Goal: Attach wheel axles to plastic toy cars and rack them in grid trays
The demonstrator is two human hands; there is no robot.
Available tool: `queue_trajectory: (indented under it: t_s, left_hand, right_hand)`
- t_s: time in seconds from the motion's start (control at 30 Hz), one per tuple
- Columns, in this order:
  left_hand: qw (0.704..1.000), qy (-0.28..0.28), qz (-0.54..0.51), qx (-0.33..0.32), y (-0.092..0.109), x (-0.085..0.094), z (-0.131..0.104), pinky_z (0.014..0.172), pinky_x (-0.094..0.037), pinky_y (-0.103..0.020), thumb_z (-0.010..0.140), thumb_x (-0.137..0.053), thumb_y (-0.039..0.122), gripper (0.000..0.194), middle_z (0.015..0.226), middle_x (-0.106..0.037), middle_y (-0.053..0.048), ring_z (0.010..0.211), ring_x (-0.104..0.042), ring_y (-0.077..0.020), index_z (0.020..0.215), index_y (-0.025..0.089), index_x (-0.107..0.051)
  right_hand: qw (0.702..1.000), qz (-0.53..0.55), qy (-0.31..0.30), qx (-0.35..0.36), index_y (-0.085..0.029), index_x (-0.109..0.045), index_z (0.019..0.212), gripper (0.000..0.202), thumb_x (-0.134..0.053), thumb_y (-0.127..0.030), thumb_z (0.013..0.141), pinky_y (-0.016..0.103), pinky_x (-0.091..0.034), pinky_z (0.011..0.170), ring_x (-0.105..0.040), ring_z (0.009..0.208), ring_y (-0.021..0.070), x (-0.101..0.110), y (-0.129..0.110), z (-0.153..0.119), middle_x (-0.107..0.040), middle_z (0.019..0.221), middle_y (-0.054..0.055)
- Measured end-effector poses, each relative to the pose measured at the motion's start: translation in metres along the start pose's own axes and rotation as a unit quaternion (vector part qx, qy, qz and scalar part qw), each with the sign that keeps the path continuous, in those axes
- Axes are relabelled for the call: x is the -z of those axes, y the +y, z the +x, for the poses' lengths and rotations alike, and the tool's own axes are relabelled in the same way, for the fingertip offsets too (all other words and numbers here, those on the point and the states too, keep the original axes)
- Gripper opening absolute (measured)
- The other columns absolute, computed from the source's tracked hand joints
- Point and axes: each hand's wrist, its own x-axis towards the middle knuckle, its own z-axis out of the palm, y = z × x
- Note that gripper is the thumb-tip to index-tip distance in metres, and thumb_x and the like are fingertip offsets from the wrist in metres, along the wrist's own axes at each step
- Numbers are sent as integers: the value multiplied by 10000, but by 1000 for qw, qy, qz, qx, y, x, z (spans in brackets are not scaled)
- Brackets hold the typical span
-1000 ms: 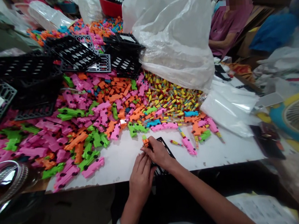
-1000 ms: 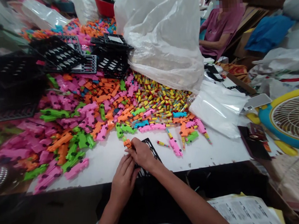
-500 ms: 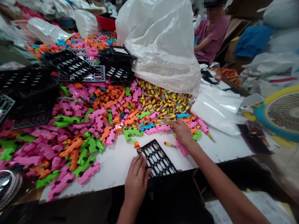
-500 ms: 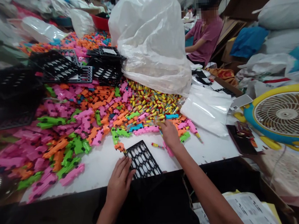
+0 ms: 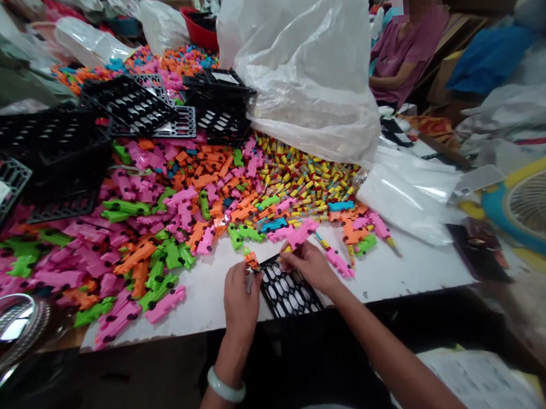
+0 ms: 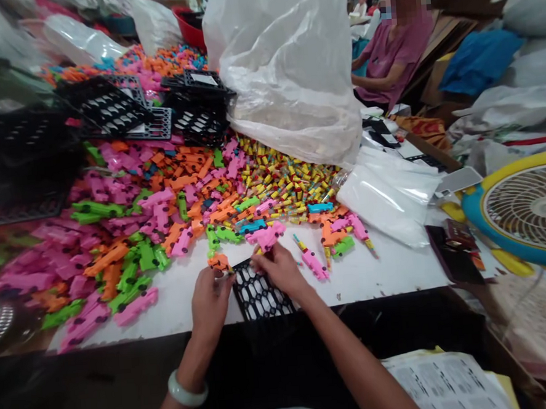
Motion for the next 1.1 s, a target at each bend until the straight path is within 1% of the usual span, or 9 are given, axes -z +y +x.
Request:
queue_trajectory:
  t_s: [0.13, 0.33, 0.5, 0.67, 0.77, 0.87, 0.97, 1.03, 1.1]
  left_hand:
    - [997, -39, 34, -56, -8, -10, 11, 653, -475, -308, 868, -512, 213, 111, 743, -572, -22, 749, -545, -183, 764, 202, -549]
    - [994, -41, 63, -79, -12, -15, 8, 677, -465, -325, 879, -507, 219, 91, 796, -579, -44, 770, -537, -197, 823, 195, -575]
    - [993, -31, 65, -95, -15, -16, 9, 665, -475, -320, 889, -493, 235, 120, 786, -582, -47, 756, -547, -198, 825, 189, -584]
    - [991, -15, 61, -119, -16, -15, 12, 657, -485, -336, 888, -477, 240, 136, 803, -603, -57, 759, -560, -212, 886, 192, -605]
    - [990, -13, 62, -122, -15, -16, 13, 642, -480, -340, 883, -479, 247, 138, 782, -600, -52, 738, -559, -211, 874, 196, -607]
    - [991, -13, 64, -115, -16, -17, 11, 675, -484, -347, 875, -494, 251, 122, 800, -601, -53, 769, -564, -213, 868, 197, -603]
    - [992, -16, 63, -111, -17, -18, 10, 679, -485, -345, 869, -508, 252, 106, 803, -601, -51, 772, -565, -212, 861, 200, -600]
    - [992, -17, 62, -113, -17, -17, 11, 675, -485, -345, 870, -508, 253, 104, 798, -596, -50, 765, -562, -212, 858, 203, -598]
    - [991, -17, 61, -114, -17, -17, 12, 668, -482, -343, 873, -505, 255, 106, 788, -587, -48, 753, -558, -211, 846, 204, -594]
  right_hand:
    - [996, 70, -56, -24, -198, -584, 834, 275, -650, -456, 768, 273, -494, 564, -593, 541, 145, -32, 13, 3, -627, 592, -22]
    - [986, -145, -42, 71, -215, -564, 656, 233, -616, -366, 826, 271, -438, 596, -545, 571, 151, -27, 16, 11, -580, 578, -19]
    - [958, -230, -73, 158, -227, -584, 803, 92, -557, -288, 866, 276, -444, 700, -574, 748, 181, -30, 20, 15, -628, 775, 13]
    - [951, -233, -104, 175, -222, -588, 887, 53, -555, -255, 862, 258, -442, 692, -564, 758, 164, -30, 14, 17, -620, 821, 0]
    - [952, -212, -110, 192, -226, -604, 904, 77, -542, -220, 860, 245, -455, 700, -580, 778, 153, -3, 2, 12, -628, 847, -5]
    - [929, -301, -31, 213, -228, -632, 919, 173, -486, -151, 869, 271, -457, 777, -592, 865, 166, 44, -5, 3, -644, 928, 28]
    - [844, -487, 36, 219, -219, -658, 978, 266, -460, -88, 858, 325, -449, 804, -571, 932, 208, 88, -3, 0, -636, 996, 83]
    - [791, -561, -4, 245, -223, -676, 963, 275, -464, -83, 857, 365, -437, 857, -545, 1012, 233, 107, 0, 1, -623, 1063, 99]
    - [766, -586, -51, 261, -225, -687, 895, 242, -478, -107, 863, 381, -425, 894, -526, 1055, 239, 118, 1, 3, -612, 1103, 91]
